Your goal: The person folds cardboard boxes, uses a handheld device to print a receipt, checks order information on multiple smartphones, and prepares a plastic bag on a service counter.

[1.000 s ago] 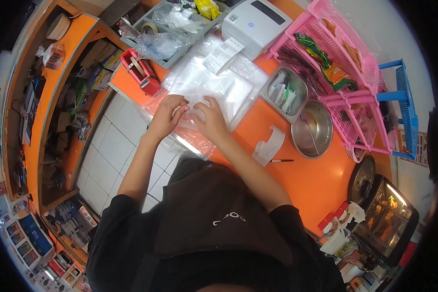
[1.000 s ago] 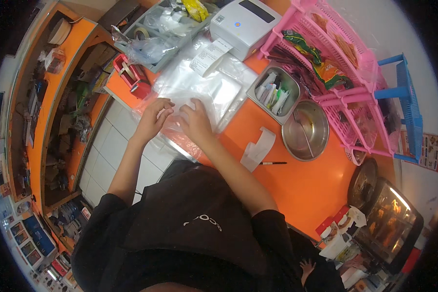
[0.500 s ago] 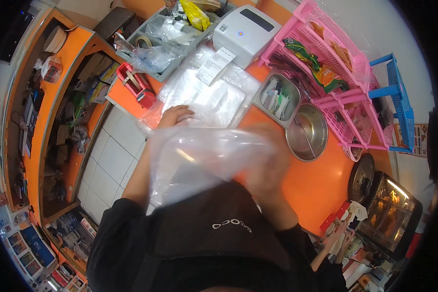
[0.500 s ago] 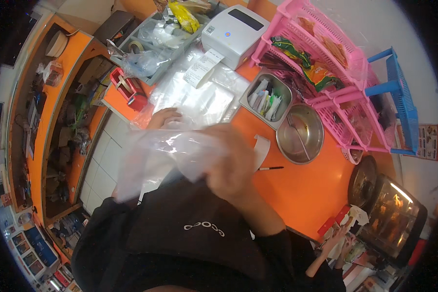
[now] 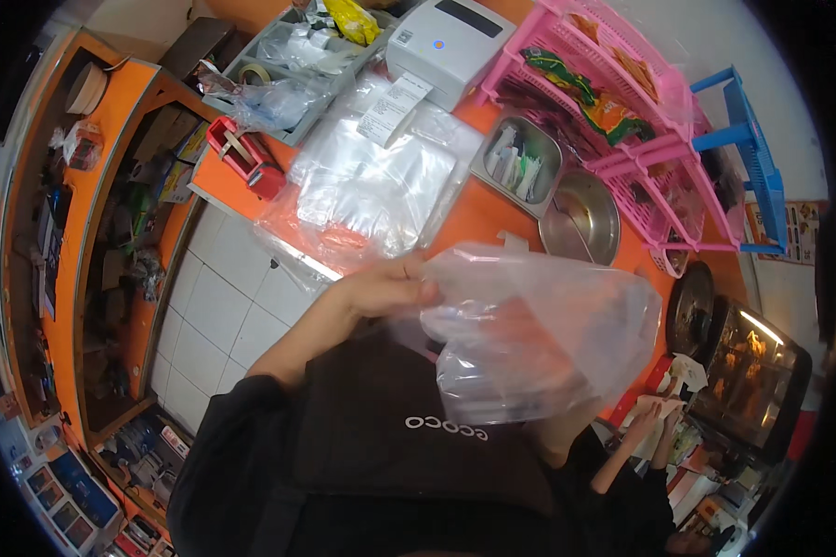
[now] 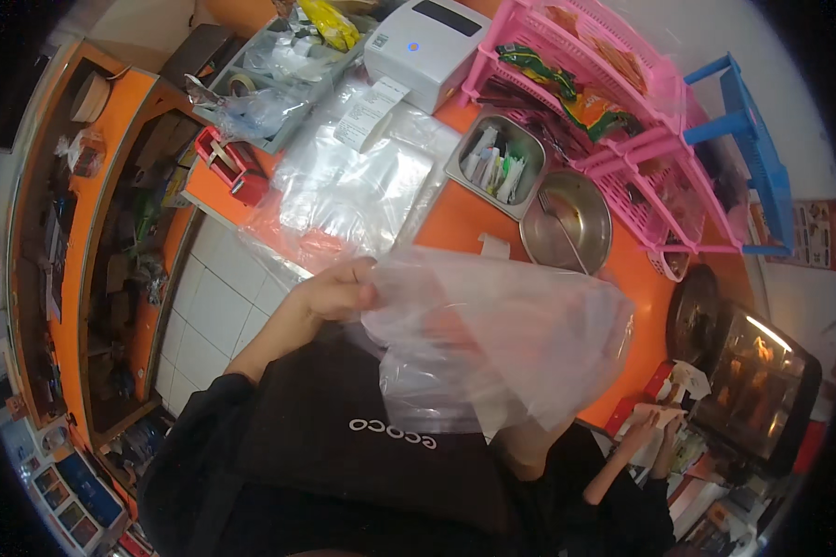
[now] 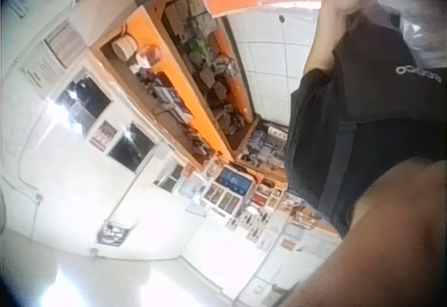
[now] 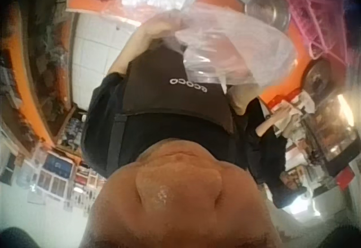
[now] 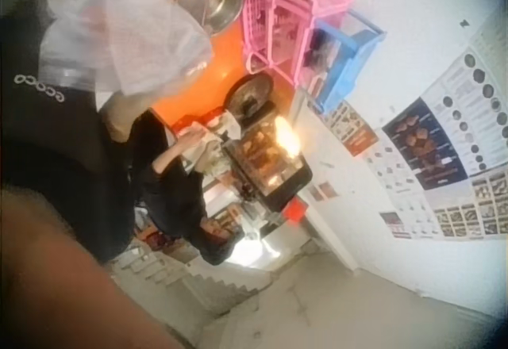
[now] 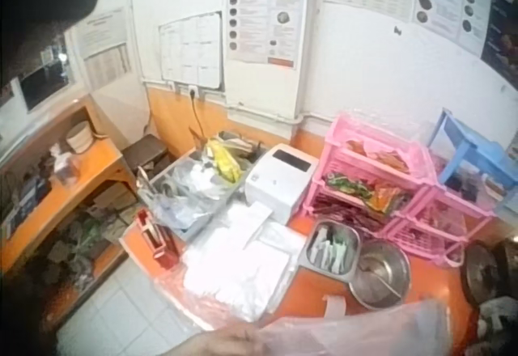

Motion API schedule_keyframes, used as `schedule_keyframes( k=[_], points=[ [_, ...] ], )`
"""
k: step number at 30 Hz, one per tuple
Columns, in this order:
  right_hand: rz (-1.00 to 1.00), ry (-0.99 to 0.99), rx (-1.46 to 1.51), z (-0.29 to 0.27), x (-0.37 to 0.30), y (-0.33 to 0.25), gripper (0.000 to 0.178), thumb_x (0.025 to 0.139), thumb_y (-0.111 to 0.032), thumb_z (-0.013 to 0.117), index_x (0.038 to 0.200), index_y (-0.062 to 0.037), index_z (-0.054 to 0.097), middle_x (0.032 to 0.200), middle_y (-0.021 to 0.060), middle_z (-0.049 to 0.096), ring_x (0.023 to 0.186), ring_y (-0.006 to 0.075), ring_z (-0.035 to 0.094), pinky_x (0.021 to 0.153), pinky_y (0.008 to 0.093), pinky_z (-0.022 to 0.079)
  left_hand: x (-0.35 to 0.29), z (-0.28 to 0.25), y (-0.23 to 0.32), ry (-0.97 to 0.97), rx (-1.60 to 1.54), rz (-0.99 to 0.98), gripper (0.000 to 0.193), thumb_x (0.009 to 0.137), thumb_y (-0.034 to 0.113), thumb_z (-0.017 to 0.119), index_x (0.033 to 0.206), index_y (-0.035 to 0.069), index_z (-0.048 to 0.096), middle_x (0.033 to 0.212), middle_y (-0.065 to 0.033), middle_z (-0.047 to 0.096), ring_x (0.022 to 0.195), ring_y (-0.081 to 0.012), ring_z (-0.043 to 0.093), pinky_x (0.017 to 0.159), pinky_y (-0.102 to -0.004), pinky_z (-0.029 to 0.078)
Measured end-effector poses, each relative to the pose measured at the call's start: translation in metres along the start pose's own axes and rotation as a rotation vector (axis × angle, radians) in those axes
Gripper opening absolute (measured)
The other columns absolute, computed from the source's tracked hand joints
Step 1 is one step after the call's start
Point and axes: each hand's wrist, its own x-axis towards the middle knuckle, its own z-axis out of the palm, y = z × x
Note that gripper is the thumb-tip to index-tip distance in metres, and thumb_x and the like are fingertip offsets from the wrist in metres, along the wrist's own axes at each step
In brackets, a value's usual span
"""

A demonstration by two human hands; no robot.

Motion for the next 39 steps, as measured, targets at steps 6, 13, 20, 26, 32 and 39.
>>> schedule_keyframes(
  k=[6,13,20,26,32,39],
  points=[
    [-0.103,0.141,-0.026,-0.023,-0.017,0.008,0.049,0.104,-0.036,0.039,0.133,0.0004,0.052,0.118,0.0156,0.065,0.106,0.0258,0.065,0.093,0.0407,0.054,-0.005,-0.001,-0.02,-0.253,-0.253,-0.085,0.04,0.095,0.032,0.069,0.12,0.001,0.065,0.111,-0.0069,0.067,0.1,-0.0159,0.062,0.087,-0.0319,0.05],
    [-0.158,0.25,-0.055,-0.039,-0.03,0.013,0.047,0.104,-0.035,0.04,0.132,-0.0004,0.053,0.121,0.0144,0.065,0.108,0.0258,0.065,0.094,0.0411,0.053,-0.008,0.048,-0.03,0.256,0.003,0.044,0.042,0.095,0.026,0.07,0.128,0.002,0.059,0.108,-0.0066,0.067,0.095,-0.0155,0.063,0.085,-0.031,0.051],
    [-0.106,0.231,-0.038,-0.04,-0.027,0.04,0.044,0.103,-0.031,0.041,0.132,-0.0014,0.055,0.127,0.0122,0.064,0.109,0.0249,0.066,0.091,0.0405,0.056,-0.026,0.006,-0.036,0.569,0.11,0.063,0.038,0.104,0.032,0.055,0.125,0.001,0.061,0.111,-0.0065,0.068,0.1,-0.0159,0.066,0.088,-0.0349,0.056],
    [0.246,0.074,-0.145,-0.051,-0.005,0.108,0.046,0.104,-0.035,0.041,0.133,-0.0018,0.054,0.127,0.0108,0.063,0.11,0.0256,0.065,0.089,0.042,0.057,-0.073,-0.012,-0.02,0.844,0.055,0.106,0.037,0.107,0.035,0.049,0.125,0.004,0.06,0.1,-0.007,0.068,0.09,-0.0161,0.068,0.083,-0.0334,0.057],
    [0.688,-0.248,-0.784,-0.047,-0.013,0.168,0.045,0.101,-0.027,0.053,0.139,-0.0022,0.048,0.118,0.0132,0.063,0.099,0.0199,0.067,0.075,0.0355,0.058,-0.131,-0.043,-0.009,1.187,0.608,0.113,0.027,0.105,0.024,0.054,0.122,0.004,0.06,0.09,-0.0045,0.068,0.071,-0.0096,0.065,0.06,-0.0243,0.051],
    [0.108,-0.428,-1.082,-0.022,-0.025,0.198,0.047,0.091,-0.014,0.069,0.134,-0.0023,0.055,0.102,0.0108,0.063,0.078,0.0167,0.063,0.068,0.0287,0.052,-0.157,-0.042,-0.041,1.24,0.577,-0.011,0.032,0.096,0.007,0.064,0.126,-0.003,0.057,0.098,-0.0103,0.071,0.086,-0.0153,0.07,0.074,-0.0272,0.057]
  ],
)
